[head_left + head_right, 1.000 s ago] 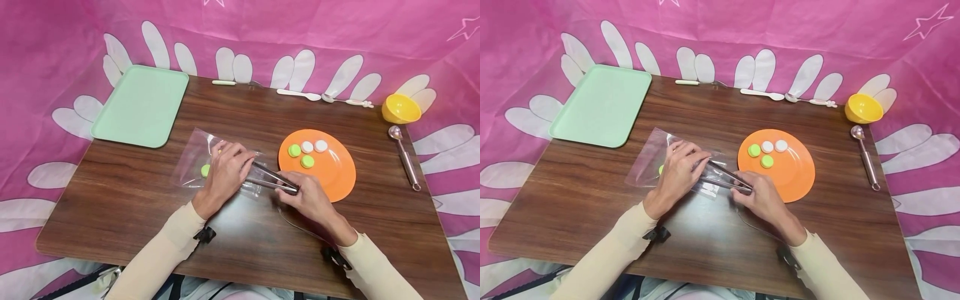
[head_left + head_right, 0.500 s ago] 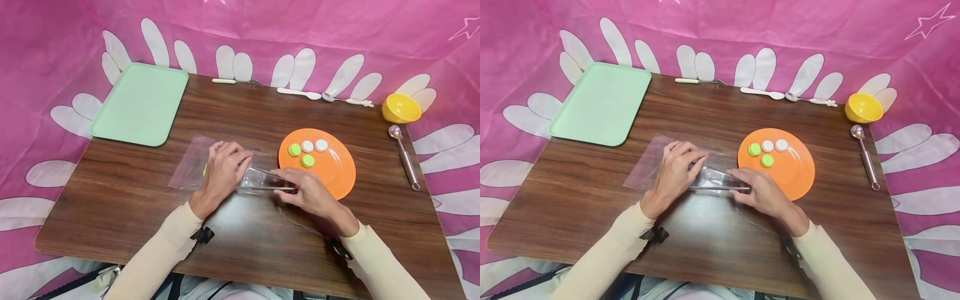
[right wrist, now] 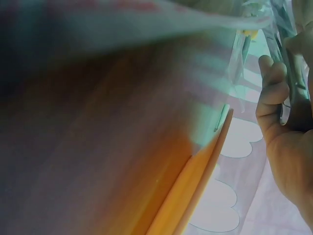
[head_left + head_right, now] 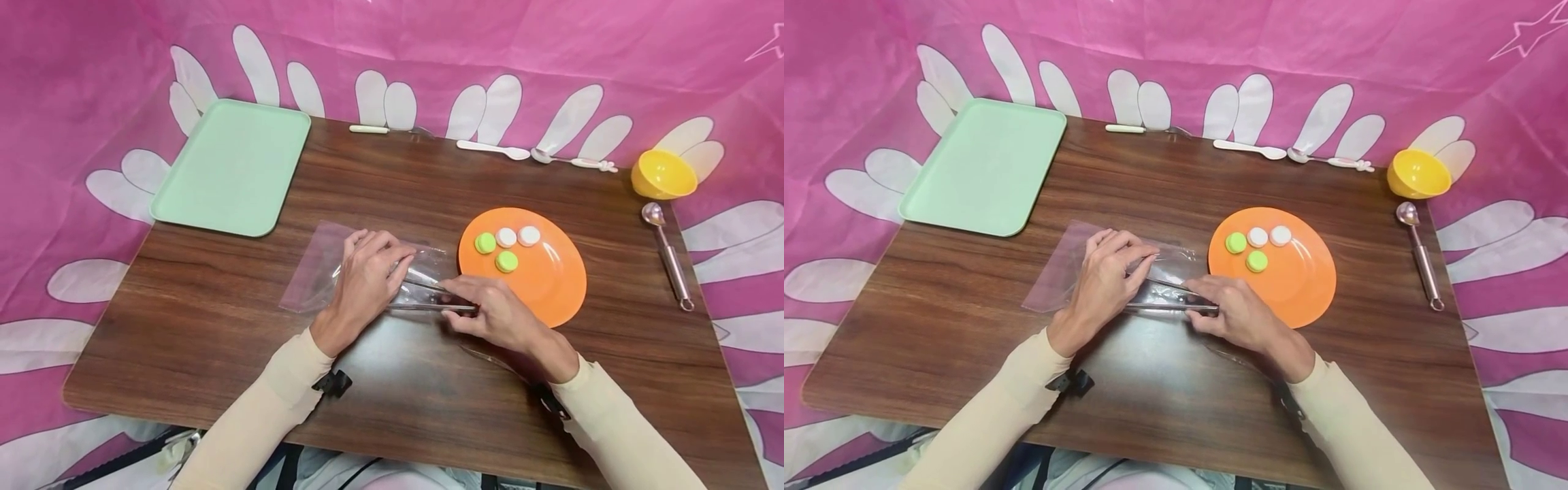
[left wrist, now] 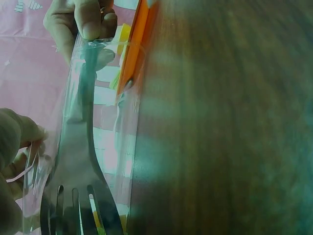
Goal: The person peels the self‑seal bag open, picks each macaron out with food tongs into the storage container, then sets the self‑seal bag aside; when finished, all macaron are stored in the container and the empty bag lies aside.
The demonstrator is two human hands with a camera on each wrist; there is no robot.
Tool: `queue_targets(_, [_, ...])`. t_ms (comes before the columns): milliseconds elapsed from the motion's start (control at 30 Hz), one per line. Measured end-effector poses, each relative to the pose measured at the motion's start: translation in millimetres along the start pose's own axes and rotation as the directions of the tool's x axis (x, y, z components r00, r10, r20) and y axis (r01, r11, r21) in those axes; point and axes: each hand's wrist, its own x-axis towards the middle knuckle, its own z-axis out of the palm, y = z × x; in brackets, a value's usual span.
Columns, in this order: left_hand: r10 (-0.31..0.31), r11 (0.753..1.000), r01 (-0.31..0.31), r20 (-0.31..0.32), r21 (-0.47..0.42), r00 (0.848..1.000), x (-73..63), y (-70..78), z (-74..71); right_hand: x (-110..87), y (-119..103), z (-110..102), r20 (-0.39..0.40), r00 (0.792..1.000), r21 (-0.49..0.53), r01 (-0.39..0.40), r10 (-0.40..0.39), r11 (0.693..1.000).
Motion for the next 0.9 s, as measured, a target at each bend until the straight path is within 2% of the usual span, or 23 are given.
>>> queue_targets(167, [0.004,1.000,-0.004,-0.013,-0.006,1.000,0.3,-0.1,0.5,-1.2,0.2,0.3,-0.031,0.999,0.013,0.031,-0.031,0.999])
queue_targets(333, [0.011,1.000,-0.011,-0.035,-0.016,0.999,0.5,0.1,0.9,-8.3,0.8,-0.9,-0.061,0.998,0.003,0.008,-0.008,1.000])
queue_targets(633, [-0.007,1.000,0.006,-0.028,-0.031,1.000,0.5,0.5,1.9,-44.2,5.8,-14.3,-0.121,0.990,0.002,-0.080,0.079,0.997])
queue_targets(800, [-0.028,0.998,0.027,-0.026,-0.050,0.999,-0.5,0.0,0.7,-72.4,9.7,-27.1,-0.192,0.970,-0.034,-0.158,0.149,0.987])
queue_targets(900, [-0.035,0.998,0.034,-0.019,-0.059,0.999,-0.9,-0.7,0.1,-90.0,11.3,-35.5,-0.257,0.944,-0.042,-0.225,0.207,0.973])
